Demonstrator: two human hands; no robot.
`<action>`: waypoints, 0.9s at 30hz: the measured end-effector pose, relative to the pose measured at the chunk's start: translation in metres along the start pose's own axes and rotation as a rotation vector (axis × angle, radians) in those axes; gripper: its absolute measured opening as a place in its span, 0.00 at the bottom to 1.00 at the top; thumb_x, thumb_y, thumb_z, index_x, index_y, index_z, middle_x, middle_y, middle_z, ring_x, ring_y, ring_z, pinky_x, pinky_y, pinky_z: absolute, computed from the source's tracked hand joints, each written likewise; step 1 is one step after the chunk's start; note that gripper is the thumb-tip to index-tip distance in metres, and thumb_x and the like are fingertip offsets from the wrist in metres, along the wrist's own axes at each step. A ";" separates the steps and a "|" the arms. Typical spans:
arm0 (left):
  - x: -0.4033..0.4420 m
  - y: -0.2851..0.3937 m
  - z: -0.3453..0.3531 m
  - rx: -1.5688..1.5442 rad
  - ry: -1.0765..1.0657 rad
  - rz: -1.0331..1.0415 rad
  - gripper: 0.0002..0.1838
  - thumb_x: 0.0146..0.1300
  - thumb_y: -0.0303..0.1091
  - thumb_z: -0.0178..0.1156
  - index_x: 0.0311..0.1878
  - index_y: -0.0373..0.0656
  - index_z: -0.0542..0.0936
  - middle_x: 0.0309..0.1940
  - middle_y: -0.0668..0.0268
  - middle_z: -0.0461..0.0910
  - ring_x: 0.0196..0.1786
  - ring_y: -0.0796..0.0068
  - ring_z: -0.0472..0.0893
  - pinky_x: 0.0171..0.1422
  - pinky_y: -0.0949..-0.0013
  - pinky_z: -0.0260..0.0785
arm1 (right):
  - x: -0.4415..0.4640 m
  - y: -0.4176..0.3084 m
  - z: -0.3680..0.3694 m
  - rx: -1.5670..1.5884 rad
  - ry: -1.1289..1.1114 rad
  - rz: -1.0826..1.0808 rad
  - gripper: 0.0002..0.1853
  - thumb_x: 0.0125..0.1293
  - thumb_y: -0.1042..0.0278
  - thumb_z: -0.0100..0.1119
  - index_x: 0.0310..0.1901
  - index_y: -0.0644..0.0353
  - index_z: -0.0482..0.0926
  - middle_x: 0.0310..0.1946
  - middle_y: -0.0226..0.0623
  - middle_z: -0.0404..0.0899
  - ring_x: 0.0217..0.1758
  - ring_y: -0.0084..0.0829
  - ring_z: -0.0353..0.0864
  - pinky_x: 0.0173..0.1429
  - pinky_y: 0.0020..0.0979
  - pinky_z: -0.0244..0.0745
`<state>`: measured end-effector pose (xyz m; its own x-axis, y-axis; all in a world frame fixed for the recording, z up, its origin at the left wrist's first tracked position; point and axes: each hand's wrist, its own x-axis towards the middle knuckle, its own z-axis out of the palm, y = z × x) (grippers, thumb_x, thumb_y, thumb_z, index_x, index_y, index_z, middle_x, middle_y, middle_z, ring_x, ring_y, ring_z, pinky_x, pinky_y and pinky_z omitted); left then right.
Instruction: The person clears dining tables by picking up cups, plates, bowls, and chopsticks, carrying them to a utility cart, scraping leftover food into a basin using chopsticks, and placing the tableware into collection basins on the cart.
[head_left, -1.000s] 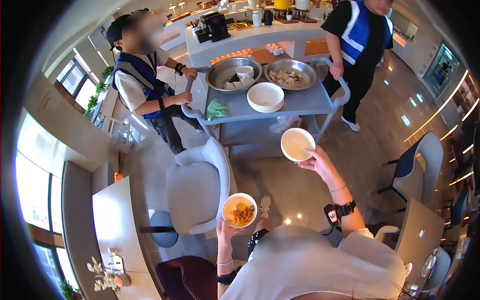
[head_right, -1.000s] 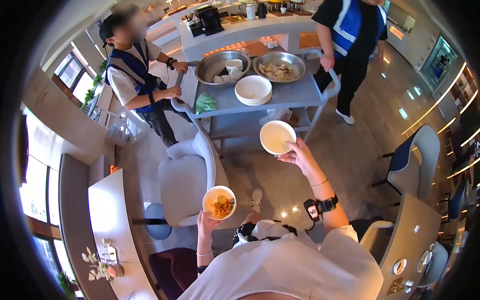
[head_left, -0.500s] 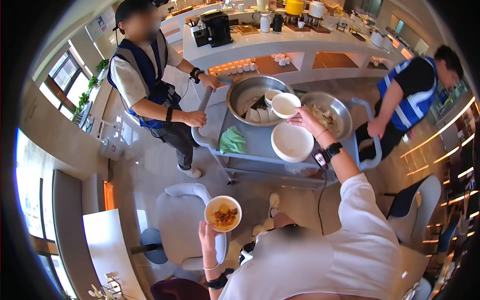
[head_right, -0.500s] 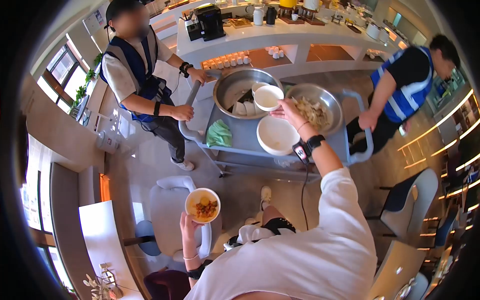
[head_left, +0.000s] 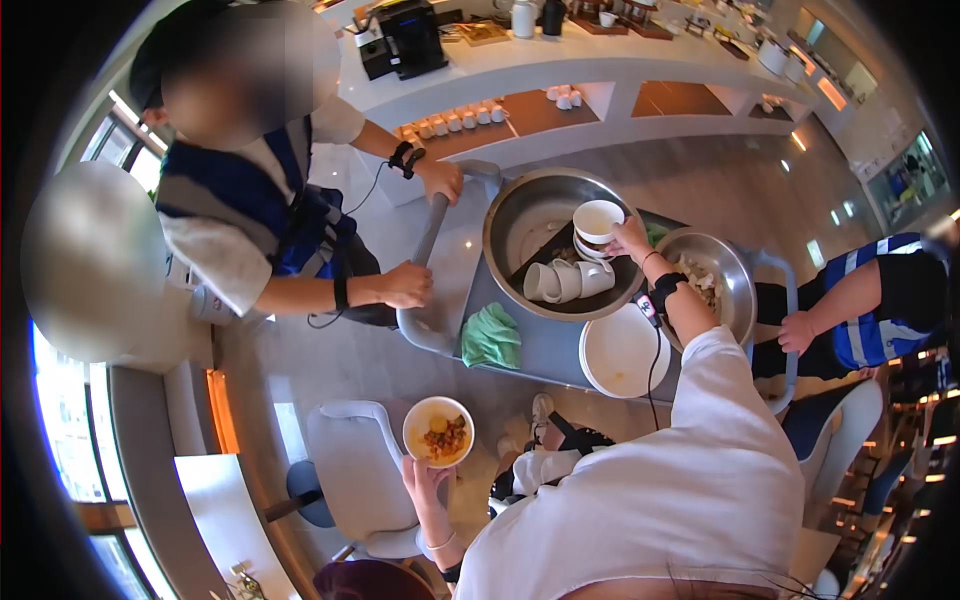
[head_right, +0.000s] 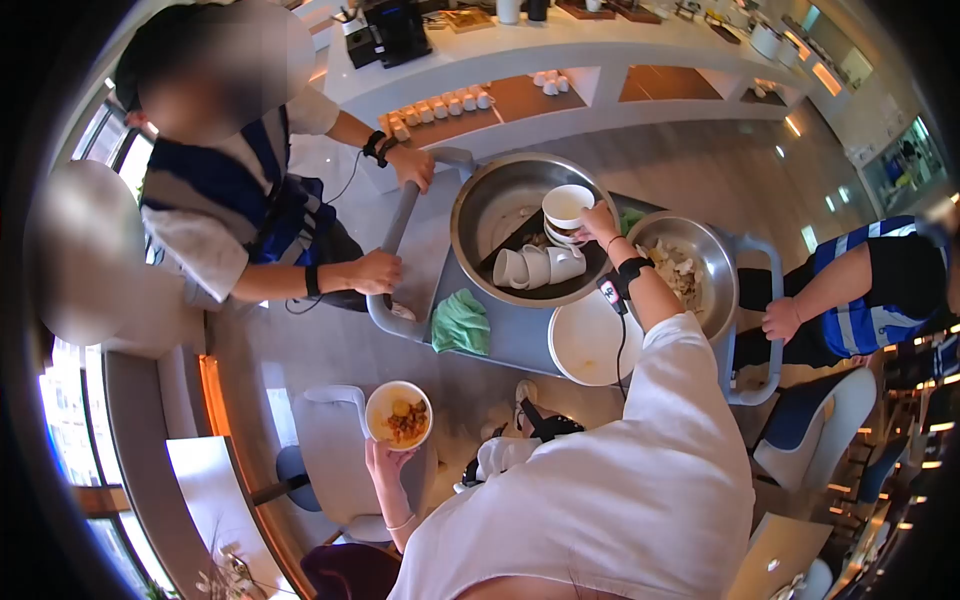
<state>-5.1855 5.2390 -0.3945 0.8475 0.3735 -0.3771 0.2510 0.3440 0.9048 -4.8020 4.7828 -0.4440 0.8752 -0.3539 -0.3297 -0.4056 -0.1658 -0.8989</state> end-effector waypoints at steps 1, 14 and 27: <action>0.017 0.007 0.005 0.008 -0.017 0.000 0.10 0.65 0.38 0.51 0.40 0.40 0.68 0.31 0.63 0.76 0.33 0.71 0.82 0.37 0.73 0.76 | -0.001 -0.001 -0.001 -0.013 0.033 -0.011 0.15 0.62 0.68 0.45 0.47 0.68 0.63 0.30 0.51 0.76 0.20 0.35 0.80 0.24 0.35 0.81; 0.233 0.097 0.086 0.153 -0.637 -0.074 0.13 0.64 0.35 0.56 0.45 0.37 0.66 0.37 0.59 0.77 0.35 0.74 0.81 0.39 0.74 0.76 | -0.024 0.008 0.012 -0.372 0.467 -0.182 0.34 0.56 0.55 0.62 0.51 0.78 0.61 0.36 0.60 0.77 0.36 0.49 0.81 0.42 0.39 0.76; 0.279 0.112 0.138 0.075 -1.158 -0.518 0.25 0.62 0.39 0.58 0.59 0.40 0.64 0.50 0.61 0.73 0.55 0.68 0.74 0.61 0.59 0.67 | -0.371 0.042 0.083 0.171 0.615 -0.180 0.25 0.69 0.56 0.49 0.64 0.55 0.60 0.27 0.32 0.77 0.19 0.16 0.70 0.22 0.17 0.62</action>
<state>-4.8561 5.2627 -0.3707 0.5442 -0.7714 -0.3299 0.6679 0.1603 0.7268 -5.1216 4.9833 -0.3832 0.5949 -0.8037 0.0097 -0.1750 -0.1412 -0.9744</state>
